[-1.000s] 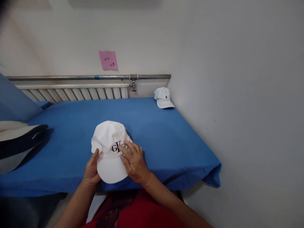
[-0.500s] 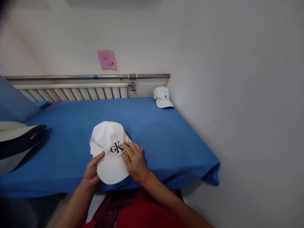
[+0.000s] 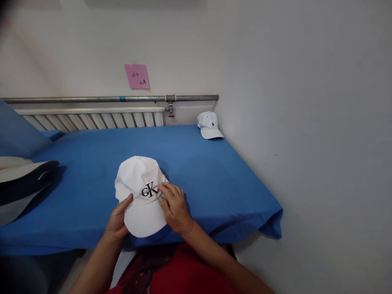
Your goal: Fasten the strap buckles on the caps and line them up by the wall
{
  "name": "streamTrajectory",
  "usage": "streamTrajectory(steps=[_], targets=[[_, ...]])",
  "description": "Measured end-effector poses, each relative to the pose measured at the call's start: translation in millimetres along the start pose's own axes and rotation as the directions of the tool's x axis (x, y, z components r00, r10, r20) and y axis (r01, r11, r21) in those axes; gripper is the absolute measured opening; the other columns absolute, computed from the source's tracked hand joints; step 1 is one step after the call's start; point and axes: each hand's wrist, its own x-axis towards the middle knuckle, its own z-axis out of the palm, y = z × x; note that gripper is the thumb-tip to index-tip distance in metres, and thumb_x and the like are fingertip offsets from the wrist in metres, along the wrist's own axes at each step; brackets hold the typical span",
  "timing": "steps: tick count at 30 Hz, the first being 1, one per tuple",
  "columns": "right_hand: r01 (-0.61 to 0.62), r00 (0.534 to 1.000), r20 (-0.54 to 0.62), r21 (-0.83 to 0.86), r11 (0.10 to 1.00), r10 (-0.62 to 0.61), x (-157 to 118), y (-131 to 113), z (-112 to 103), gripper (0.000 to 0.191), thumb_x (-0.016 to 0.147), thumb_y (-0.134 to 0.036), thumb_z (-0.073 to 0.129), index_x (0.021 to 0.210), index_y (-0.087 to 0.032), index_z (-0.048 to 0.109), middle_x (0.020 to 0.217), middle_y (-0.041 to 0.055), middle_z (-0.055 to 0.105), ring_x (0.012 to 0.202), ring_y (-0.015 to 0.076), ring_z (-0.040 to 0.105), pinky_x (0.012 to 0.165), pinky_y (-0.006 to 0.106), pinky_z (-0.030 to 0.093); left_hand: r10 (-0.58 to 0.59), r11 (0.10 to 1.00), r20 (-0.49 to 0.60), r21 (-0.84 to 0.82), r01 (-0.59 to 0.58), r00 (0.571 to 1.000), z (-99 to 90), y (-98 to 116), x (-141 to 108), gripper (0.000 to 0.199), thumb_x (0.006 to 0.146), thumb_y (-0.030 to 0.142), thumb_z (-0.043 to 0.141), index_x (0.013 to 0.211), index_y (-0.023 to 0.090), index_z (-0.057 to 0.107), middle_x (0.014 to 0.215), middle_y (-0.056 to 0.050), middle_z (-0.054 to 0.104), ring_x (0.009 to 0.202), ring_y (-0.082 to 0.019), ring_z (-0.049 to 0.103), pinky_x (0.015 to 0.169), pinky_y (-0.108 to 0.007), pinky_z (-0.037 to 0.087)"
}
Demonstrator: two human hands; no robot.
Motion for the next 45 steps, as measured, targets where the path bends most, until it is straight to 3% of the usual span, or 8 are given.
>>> streamTrajectory(steps=[7, 16, 22, 27, 32, 40, 45], targets=[[0.016, 1.0, 0.008, -0.012, 1.0, -0.016, -0.3, -1.8, -1.5, 0.034, 0.096, -0.028, 0.043, 0.128, -0.025, 0.056, 0.127, 0.008, 0.06, 0.117, 0.022, 0.053, 0.097, 0.041, 0.043, -0.031, 1.0, -0.043, -0.009, 0.03, 0.999, 4.4, 1.2, -1.3, 0.049, 0.088, 0.016, 0.055, 0.135, 0.007, 0.051, 0.104, -0.015, 0.073, 0.105, -0.03, 0.067, 0.104, -0.045, 0.044], [0.062, 0.998, 0.018, -0.033, 0.997, -0.062, -1.9, -5.0, -3.2, 0.038, 0.096, -0.029, 0.042, 0.133, -0.028, 0.051, 0.13, 0.0073, 0.056, 0.119, 0.023, 0.052, 0.097, 0.043, 0.043, -0.079, 0.996, 0.016, -0.04, 0.08, 0.997, 2.6, 1.1, -0.7, 0.052, 0.089, 0.024, 0.054, 0.137, 0.006, 0.048, 0.108, -0.016, 0.072, 0.111, -0.032, 0.063, 0.106, -0.045, 0.041], [0.182, 0.982, 0.062, -0.064, 0.981, -0.178, -1.9, -9.1, -6.7, 0.039, 0.097, -0.033, 0.041, 0.134, -0.025, 0.05, 0.139, 0.0089, 0.048, 0.125, 0.0254, 0.046, 0.102, 0.047, 0.039, -0.078, 0.996, -0.026, -0.035, 0.077, 0.997, 8.5, 3.2, -3.5, 0.037, 0.09, 0.023, 0.052, 0.122, 0.007, 0.061, 0.103, -0.014, 0.074, 0.113, -0.031, 0.062, 0.105, -0.043, 0.042], [0.155, 0.986, 0.069, -0.044, 0.987, -0.152, -1.4, -10.0, -7.9, 0.038, 0.098, -0.033, 0.039, 0.133, -0.026, 0.05, 0.137, 0.0086, 0.05, 0.123, 0.0245, 0.047, 0.1, 0.046, 0.04, -0.125, 0.991, -0.002, -0.042, 0.125, 0.992, 13.3, 5.5, -6.6, 0.032, 0.093, 0.026, 0.047, 0.112, 0.011, 0.068, 0.104, -0.009, 0.074, 0.116, -0.032, 0.059, 0.105, -0.041, 0.042], [0.123, 0.991, 0.064, -0.036, 0.992, -0.12, -2.1, -8.9, -6.9, 0.038, 0.097, -0.031, 0.04, 0.133, -0.026, 0.051, 0.134, 0.0081, 0.053, 0.122, 0.024, 0.049, 0.1, 0.044, 0.041, -0.137, 0.99, -0.007, -0.045, 0.137, 0.991, 13.3, 6.0, -7.0, 0.034, 0.094, 0.028, 0.048, 0.114, 0.008, 0.066, 0.103, -0.011, 0.074, 0.117, -0.032, 0.059, 0.105, -0.043, 0.041], [0.227, 0.972, 0.067, -0.036, 0.973, -0.224, -2.8, -9.2, -6.6, 0.039, 0.097, -0.034, 0.041, 0.134, -0.023, 0.05, 0.142, 0.0114, 0.043, 0.128, 0.0256, 0.042, 0.102, 0.046, 0.037, -0.123, 0.989, 0.04, -0.083, 0.126, 0.992, 4.0, 2.6, -1.8, 0.044, 0.09, 0.026, 0.055, 0.129, 0.006, 0.055, 0.109, -0.015, 0.072, 0.115, -0.032, 0.06, 0.107, -0.045, 0.039], [0.216, 0.974, 0.086, -0.048, 0.975, -0.212, -2.6, -10.1, -6.9, 0.039, 0.098, -0.034, 0.038, 0.133, -0.023, 0.049, 0.141, 0.0103, 0.045, 0.127, 0.024, 0.042, 0.102, 0.044, 0.036, -0.123, 0.988, 0.108, -0.083, 0.132, 0.987, -2.8, 1.2, 1.7, 0.041, 0.091, 0.028, 0.054, 0.126, 0.009, 0.059, 0.107, -0.014, 0.073, 0.114, -0.03, 0.061, 0.108, -0.044, 0.038]])
